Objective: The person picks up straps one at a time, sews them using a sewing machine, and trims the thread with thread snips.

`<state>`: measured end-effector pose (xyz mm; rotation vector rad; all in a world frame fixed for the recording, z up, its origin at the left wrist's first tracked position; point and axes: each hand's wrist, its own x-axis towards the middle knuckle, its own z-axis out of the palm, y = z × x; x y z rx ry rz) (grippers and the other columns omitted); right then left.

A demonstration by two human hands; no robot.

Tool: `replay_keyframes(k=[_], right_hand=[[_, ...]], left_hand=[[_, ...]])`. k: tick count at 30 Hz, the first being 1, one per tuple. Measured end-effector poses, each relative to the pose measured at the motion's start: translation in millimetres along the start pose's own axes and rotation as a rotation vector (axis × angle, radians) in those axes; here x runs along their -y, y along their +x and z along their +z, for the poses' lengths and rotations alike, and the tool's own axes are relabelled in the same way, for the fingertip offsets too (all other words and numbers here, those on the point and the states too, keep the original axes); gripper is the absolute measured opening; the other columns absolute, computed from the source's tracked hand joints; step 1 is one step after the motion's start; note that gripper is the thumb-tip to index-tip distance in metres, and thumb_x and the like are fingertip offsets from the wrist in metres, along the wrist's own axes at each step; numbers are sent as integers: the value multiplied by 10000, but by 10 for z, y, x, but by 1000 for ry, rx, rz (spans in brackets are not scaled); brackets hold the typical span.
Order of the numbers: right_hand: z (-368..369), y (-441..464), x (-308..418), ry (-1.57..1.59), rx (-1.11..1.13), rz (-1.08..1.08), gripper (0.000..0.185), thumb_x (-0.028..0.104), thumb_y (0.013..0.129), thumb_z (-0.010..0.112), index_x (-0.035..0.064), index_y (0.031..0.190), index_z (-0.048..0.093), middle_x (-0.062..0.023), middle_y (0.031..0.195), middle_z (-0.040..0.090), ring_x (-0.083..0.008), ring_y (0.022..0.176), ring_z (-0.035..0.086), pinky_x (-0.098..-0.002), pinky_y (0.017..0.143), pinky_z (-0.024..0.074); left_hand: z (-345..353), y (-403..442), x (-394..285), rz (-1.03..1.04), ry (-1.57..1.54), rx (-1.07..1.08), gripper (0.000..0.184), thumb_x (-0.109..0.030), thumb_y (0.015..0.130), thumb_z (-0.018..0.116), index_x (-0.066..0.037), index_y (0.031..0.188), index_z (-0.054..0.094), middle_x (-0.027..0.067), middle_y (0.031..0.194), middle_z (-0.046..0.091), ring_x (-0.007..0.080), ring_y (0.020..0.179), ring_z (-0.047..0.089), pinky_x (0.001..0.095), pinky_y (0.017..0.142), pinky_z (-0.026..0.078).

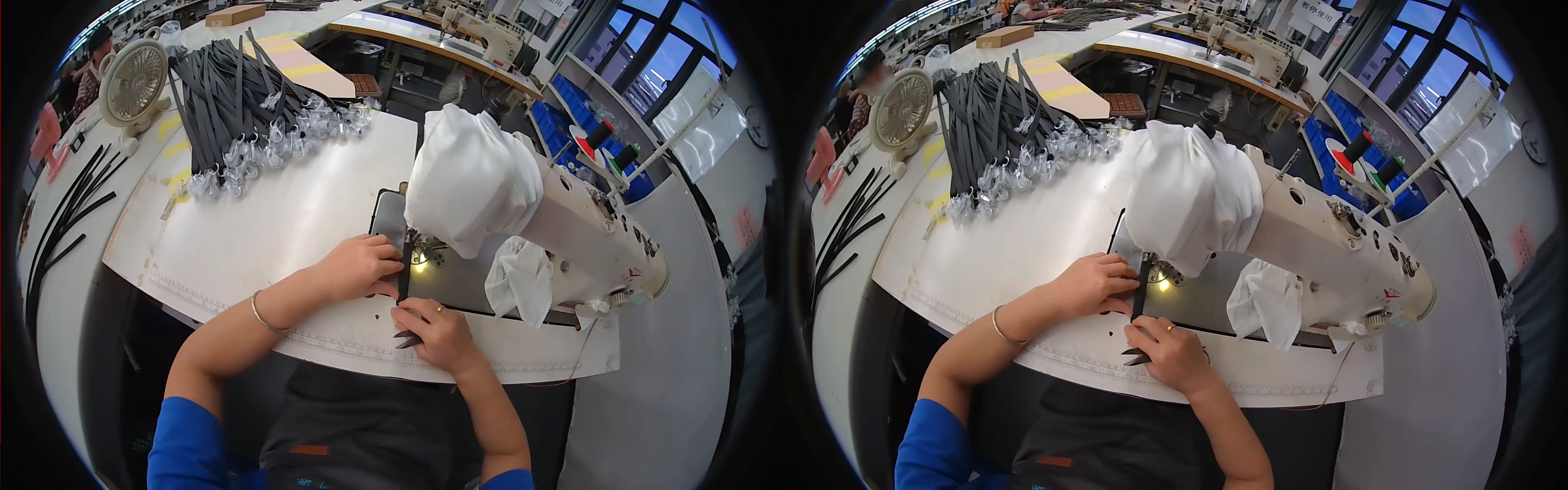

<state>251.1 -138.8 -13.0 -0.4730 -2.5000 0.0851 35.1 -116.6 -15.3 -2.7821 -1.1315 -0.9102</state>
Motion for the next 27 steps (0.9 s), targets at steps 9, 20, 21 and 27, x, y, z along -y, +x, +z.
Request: replay_keyframes(k=[9,20,21,27], right_hand=[[-52,15,10,-80,-47,130,211,101,703,670,68,904,614,-28,960,587,-185,717,601,-299,579,490],[-348,-169,10,-91,-82,217,193,94,695,694,59,877,641,-37,874,615,-181,688,610,-284,534,475],[-356,-184,-3,-90,-85,219,193,94,695,694,59,877,641,-37,874,615,-181,688,610,-284,534,475],[-404,-245,12,-98,-126,257,197,85,695,704,61,882,649,-44,885,617,-188,663,615,-282,545,487]], left_hand=[[67,-30,14,55,-55,-46,166,-181,706,674,-63,823,674,26,897,634,180,863,555,297,741,475],[77,46,89,-63,-93,-52,153,-114,735,657,-35,863,681,60,960,643,220,911,576,322,780,486],[88,47,101,-89,-97,-52,154,-114,739,654,-35,868,681,65,970,643,228,918,574,329,791,483],[137,69,194,-245,-143,-89,182,-90,753,630,-29,922,660,88,1006,627,253,967,554,353,845,459]])
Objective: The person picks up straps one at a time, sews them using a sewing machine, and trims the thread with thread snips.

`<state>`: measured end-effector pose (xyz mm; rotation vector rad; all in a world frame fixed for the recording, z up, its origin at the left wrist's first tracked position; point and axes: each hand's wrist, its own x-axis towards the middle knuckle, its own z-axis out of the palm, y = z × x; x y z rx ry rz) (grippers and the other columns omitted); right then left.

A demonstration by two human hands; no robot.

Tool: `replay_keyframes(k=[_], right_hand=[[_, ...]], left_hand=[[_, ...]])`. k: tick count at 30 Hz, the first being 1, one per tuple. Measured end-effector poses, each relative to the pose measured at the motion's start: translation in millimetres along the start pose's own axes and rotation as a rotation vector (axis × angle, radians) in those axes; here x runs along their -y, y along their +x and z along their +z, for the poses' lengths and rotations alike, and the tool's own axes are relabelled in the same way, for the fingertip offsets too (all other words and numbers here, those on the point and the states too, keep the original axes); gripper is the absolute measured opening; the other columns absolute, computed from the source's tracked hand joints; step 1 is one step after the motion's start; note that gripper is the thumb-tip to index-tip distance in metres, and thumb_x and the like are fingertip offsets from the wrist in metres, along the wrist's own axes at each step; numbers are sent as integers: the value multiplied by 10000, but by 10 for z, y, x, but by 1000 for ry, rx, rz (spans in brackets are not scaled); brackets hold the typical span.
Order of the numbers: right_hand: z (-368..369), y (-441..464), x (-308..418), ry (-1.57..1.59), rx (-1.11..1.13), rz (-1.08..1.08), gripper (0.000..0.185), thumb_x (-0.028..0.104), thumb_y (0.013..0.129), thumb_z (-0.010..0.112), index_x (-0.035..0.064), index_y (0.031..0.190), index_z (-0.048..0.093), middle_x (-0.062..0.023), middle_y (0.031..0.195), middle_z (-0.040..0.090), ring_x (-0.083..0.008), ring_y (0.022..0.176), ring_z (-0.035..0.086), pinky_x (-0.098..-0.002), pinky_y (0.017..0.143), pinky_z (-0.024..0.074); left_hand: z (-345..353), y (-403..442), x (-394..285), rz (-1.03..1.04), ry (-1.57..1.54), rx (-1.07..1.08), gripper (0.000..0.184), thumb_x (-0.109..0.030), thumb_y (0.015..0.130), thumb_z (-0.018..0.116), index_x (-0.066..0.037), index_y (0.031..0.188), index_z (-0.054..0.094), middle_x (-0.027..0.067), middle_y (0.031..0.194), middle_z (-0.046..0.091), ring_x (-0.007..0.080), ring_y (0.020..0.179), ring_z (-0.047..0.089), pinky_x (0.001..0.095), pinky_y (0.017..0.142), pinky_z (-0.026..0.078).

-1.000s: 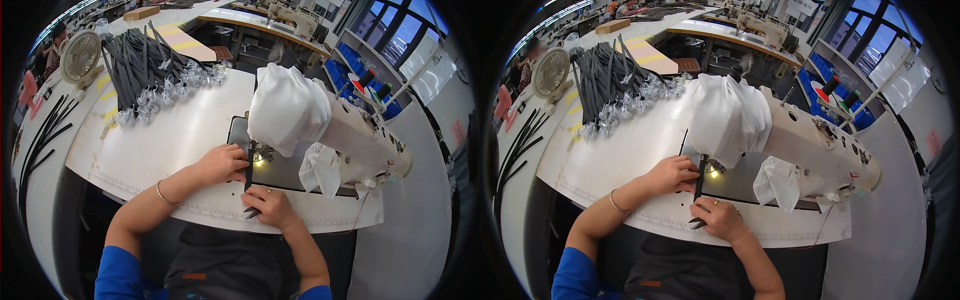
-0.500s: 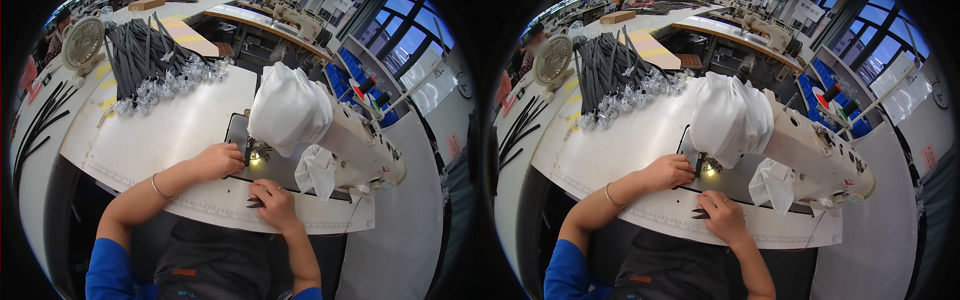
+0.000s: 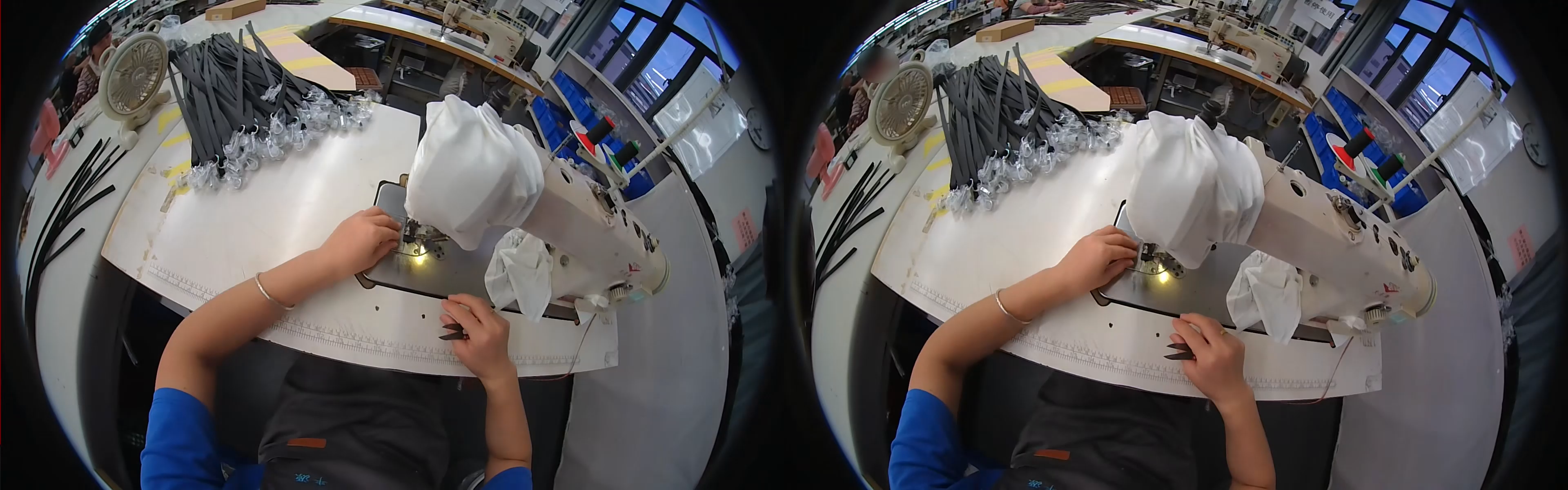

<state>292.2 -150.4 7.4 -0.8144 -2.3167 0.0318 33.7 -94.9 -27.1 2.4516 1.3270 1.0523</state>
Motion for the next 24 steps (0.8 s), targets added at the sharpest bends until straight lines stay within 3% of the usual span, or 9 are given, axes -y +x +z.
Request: replay_keyframes(k=[4,9,13,16,18,20,22,23,24], right_hand=[[45,-53,6,23,-26,-9,208,67,687,706,58,887,649,-50,889,617,-185,640,616,-284,538,489],[-20,-165,9,71,-90,2,248,-10,712,646,40,955,642,-80,871,610,-196,612,603,-285,535,485],[-430,-386,-311,-140,-358,155,290,-46,811,485,-31,1083,583,-121,811,584,-217,652,561,-292,589,460],[-937,-440,-929,-42,-798,446,289,82,928,431,-16,1184,523,-53,904,529,-107,729,473,-234,616,396],[-1453,-253,-1379,-154,-977,539,302,174,957,411,13,1182,529,-50,943,515,-97,756,466,-229,686,402],[-1916,-171,-1872,-427,-1008,527,321,212,960,383,38,1182,535,-100,1013,531,-155,852,516,-273,776,423],[-2369,-346,-2522,-780,-869,623,358,262,947,385,51,1197,532,-161,1127,521,-261,1005,519,-350,868,412],[-2538,-447,-2800,-780,-872,622,358,262,947,385,51,1197,532,-161,1127,521,-261,1005,519,-350,868,412],[-2675,-563,-3051,-945,-680,760,384,282,940,381,46,1205,526,-174,1178,504,-298,1070,488,-373,898,397]], left_hand=[[119,206,202,-59,58,-58,230,-72,764,607,-39,991,627,112,1058,597,287,1018,521,368,880,437],[121,427,405,244,76,59,124,-57,778,547,-10,863,624,120,1007,591,304,1017,517,406,861,425],[104,435,353,148,-35,64,105,-61,773,545,0,815,619,128,992,593,307,987,531,400,847,427],[102,437,360,162,-44,71,97,-57,771,542,8,781,614,131,971,597,308,945,546,394,839,428],[85,442,343,131,-44,83,94,-57,766,545,10,771,612,134,955,600,314,926,550,391,835,428],[106,438,351,133,-42,69,95,-57,764,546,10,763,613,132,956,600,313,925,551,392,832,429],[128,437,367,136,-37,51,96,-57,763,546,11,754,614,130,958,600,312,923,551,392,830,430],[139,435,377,121,-34,54,98,-58,761,548,10,750,619,127,950,603,311,919,552,390,827,432],[141,435,379,106,-30,57,101,-58,759,549,9,746,623,125,943,605,309,916,554,389,823,433]])
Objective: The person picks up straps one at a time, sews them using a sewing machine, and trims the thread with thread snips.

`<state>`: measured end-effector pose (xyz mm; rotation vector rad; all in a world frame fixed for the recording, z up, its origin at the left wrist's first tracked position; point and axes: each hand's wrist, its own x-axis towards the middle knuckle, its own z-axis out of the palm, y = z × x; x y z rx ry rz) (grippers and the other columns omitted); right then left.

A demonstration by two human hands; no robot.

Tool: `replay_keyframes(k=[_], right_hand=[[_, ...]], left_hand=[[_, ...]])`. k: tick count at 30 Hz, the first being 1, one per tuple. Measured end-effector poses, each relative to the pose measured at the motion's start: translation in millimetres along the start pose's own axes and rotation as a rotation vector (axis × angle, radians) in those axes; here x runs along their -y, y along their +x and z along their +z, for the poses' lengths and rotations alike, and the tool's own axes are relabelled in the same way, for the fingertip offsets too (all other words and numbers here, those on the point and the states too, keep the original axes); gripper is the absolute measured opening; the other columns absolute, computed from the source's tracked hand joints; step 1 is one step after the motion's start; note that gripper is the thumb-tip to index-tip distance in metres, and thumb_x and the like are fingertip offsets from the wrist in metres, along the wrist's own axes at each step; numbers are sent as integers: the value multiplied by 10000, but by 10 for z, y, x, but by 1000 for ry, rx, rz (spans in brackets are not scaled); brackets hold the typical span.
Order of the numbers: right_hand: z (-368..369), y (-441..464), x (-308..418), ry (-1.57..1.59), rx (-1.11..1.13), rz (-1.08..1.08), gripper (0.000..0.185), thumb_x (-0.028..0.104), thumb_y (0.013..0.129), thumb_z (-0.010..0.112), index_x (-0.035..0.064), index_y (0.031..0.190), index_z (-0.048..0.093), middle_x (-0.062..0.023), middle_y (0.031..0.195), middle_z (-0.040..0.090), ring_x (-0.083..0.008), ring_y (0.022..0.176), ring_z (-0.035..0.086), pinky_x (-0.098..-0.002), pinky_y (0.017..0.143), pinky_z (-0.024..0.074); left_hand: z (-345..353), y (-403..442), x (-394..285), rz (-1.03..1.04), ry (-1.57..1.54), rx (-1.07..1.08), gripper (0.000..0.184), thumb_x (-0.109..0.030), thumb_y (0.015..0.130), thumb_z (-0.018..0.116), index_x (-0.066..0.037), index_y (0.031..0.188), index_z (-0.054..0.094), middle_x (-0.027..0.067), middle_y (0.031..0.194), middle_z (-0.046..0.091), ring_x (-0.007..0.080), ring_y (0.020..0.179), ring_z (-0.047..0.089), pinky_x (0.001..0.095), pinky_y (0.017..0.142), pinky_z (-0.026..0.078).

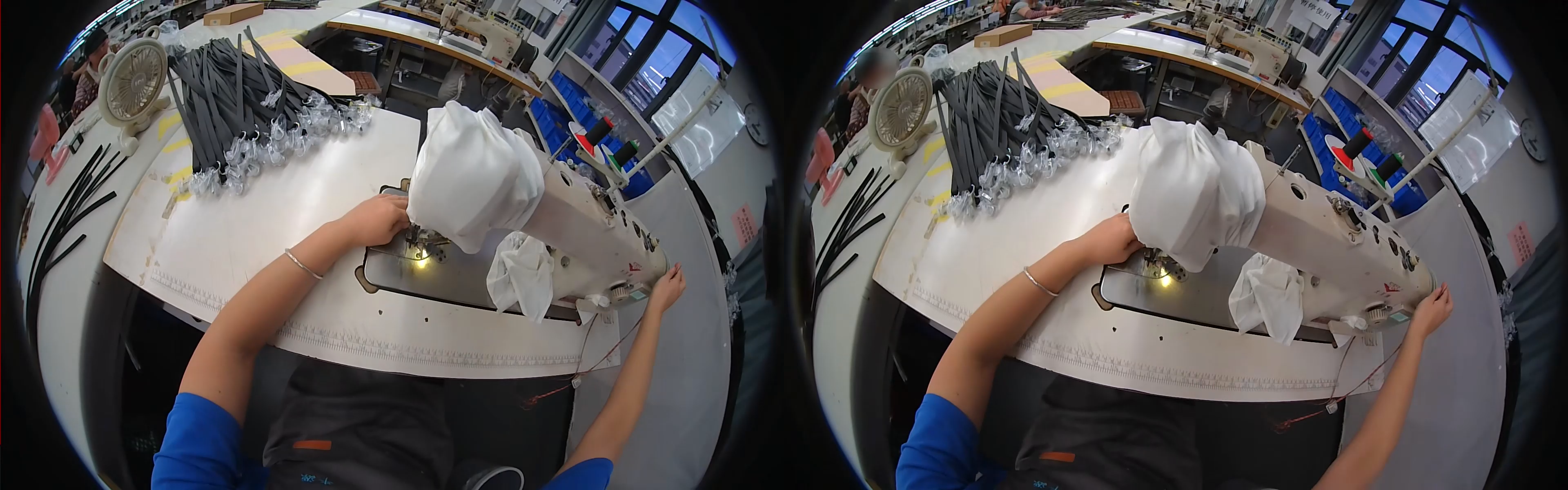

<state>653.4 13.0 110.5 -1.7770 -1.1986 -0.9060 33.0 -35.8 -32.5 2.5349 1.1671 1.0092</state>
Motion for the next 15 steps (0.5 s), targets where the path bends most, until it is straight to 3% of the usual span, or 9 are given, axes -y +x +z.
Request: replay_keyframes(k=[1,7,11,13,15], right_hand=[[115,76,-186,-235,132,-17,409,302,933,377,41,1214,519,-187,1230,486,-334,1134,458,-395,928,382],[383,274,-602,-87,396,125,462,334,934,339,16,1229,495,-217,1218,509,-386,1103,486,-414,923,390],[474,318,-815,-80,436,91,473,350,937,344,6,1231,480,-214,1174,539,-380,1048,528,-413,904,404],[360,192,-728,188,474,349,470,372,943,366,-7,1196,483,-154,1140,559,-283,965,579,-388,821,458],[269,45,-660,332,493,459,471,376,946,373,-5,1210,460,-141,1130,554,-254,967,574,-375,824,466]], left_hand=[[-8,-1,-14,2,2,1,101,-58,759,549,9,746,623,125,943,605,309,916,554,389,823,433],[-86,12,-105,-75,-6,33,90,-48,741,576,-1,759,651,124,903,614,303,892,561,383,799,446],[-107,19,-116,-116,-26,66,86,-48,738,594,-6,768,663,113,903,616,295,887,564,376,779,457],[-116,19,-125,-139,-42,76,85,-51,739,598,-7,767,665,109,902,617,293,885,565,374,775,460],[-112,14,-126,-122,-25,52,83,-57,742,606,-6,772,665,101,909,617,291,887,564,372,779,462]])
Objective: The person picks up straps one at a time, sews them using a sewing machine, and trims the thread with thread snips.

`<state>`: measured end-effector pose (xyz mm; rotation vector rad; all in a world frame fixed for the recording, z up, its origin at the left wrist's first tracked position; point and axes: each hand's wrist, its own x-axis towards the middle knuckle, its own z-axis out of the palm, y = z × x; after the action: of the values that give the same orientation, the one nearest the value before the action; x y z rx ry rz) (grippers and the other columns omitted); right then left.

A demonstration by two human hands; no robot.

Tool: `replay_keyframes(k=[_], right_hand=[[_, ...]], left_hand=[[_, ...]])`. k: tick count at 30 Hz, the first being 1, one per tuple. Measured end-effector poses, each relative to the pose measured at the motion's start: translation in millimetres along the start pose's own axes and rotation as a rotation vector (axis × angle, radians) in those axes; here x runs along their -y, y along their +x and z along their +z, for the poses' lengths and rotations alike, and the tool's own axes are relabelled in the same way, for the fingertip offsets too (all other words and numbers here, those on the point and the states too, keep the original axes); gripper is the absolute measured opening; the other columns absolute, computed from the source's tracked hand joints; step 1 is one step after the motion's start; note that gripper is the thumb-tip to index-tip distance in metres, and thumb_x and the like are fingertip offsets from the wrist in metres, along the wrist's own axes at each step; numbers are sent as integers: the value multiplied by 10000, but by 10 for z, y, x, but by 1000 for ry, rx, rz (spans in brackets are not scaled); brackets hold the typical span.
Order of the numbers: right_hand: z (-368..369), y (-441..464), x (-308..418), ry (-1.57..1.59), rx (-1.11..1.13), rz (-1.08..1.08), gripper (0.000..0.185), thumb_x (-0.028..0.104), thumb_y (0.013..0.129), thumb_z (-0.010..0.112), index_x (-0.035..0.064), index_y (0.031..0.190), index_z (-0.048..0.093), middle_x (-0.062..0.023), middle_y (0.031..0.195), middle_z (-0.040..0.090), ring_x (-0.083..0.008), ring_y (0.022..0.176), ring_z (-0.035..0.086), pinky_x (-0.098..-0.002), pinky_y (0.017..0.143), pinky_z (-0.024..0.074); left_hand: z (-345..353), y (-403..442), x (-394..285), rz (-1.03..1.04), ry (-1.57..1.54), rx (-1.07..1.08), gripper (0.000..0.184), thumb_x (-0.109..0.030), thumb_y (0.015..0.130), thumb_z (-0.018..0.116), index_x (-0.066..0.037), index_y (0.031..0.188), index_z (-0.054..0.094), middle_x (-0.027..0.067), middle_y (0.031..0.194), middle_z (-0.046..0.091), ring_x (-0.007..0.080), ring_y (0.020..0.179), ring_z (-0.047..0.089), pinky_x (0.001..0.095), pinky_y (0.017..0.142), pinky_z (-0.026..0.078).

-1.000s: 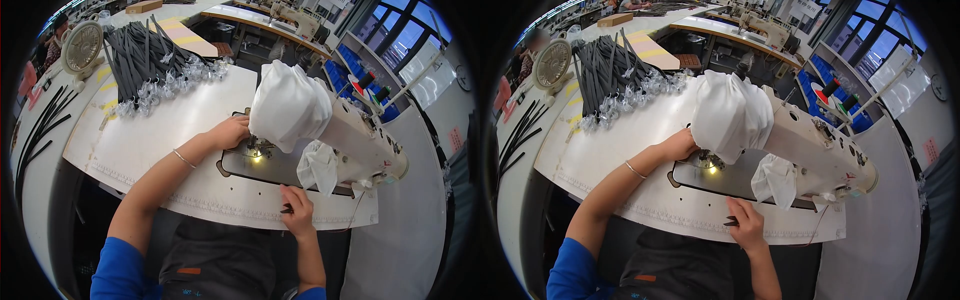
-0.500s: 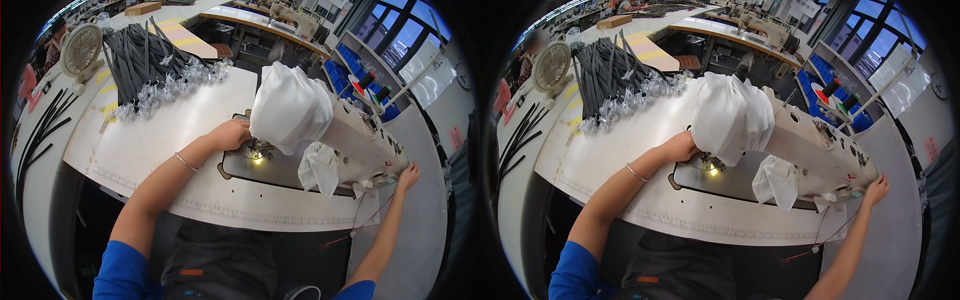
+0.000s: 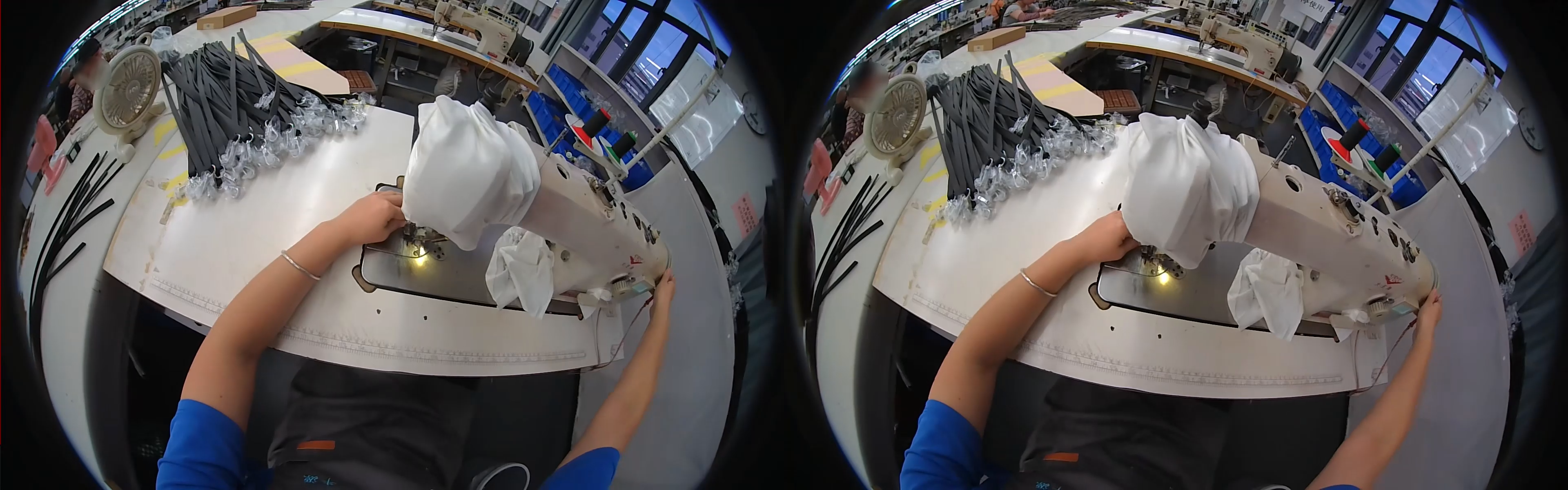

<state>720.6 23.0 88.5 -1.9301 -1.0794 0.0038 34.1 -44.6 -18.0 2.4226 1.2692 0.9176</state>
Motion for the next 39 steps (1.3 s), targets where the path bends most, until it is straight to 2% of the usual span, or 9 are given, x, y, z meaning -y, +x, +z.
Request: replay_keyframes(k=[4,10,13,16,18,26,31,35,39], right_hand=[[143,-241,-110,399,-44,-2,407,372,957,373,14,1124,473,-107,1015,565,-195,886,581,-314,737,507],[132,-268,-77,294,-52,-1,397,354,963,361,2,1114,465,-114,1037,560,-207,899,582,-328,750,511],[134,-207,-134,246,-35,-18,404,358,963,355,-4,1105,468,-117,1044,559,-214,910,581,-334,756,509],[106,-225,-159,257,4,-38,445,390,957,356,-3,1132,469,-126,1058,564,-216,932,577,-337,757,510],[110,-288,-106,246,-10,-30,428,378,961,347,-3,1112,473,-119,1042,564,-211,916,578,-335,753,507],[201,-493,-33,282,-19,-108,384,350,974,330,14,1067,490,-90,1017,554,-199,885,563,-340,772,469],[631,-836,-123,915,-105,53,497,388,962,356,-32,1214,442,-147,1170,519,-228,1047,512,-357,860,428],[376,-576,-93,577,-148,121,530,417,955,350,-40,1202,449,-147,1185,515,-239,1055,512,-346,895,402],[105,-87,-54,291,-90,0,559,433,948,344,-47,1213,453,-146,1185,526,-246,1086,504,-340,933,371]], left_hand=[[55,-1,54,5,9,15,91,-65,746,607,-9,787,666,96,920,616,287,906,560,370,790,462],[-12,-8,30,-74,-52,49,105,-118,761,621,-35,800,672,67,896,609,249,945,549,361,840,442],[-68,-118,-50,115,330,-109,125,-195,747,655,-77,776,688,39,813,578,209,917,537,361,841,408],[-97,-237,-217,-126,270,33,145,-253,722,676,-110,735,698,23,748,535,192,867,517,356,807,381],[15,-266,-253,-240,162,-80,149,-251,713,685,-102,704,697,32,732,525,214,820,506,356,750,382],[110,-312,-246,-252,134,-190,126,-198,674,722,-98,750,715,33,739,543,213,808,512,331,723,415],[105,-313,-263,-259,100,-199,108,-186,685,721,-99,750,715,24,741,548,201,808,511,325,730,413],[120,-331,-267,-248,109,-213,101,-185,688,721,-104,749,716,15,742,551,189,811,510,320,725,408],[131,-327,-242,-215,165,-230,93,-184,687,721,-109,743,716,7,745,550,182,808,507,315,717,400]])
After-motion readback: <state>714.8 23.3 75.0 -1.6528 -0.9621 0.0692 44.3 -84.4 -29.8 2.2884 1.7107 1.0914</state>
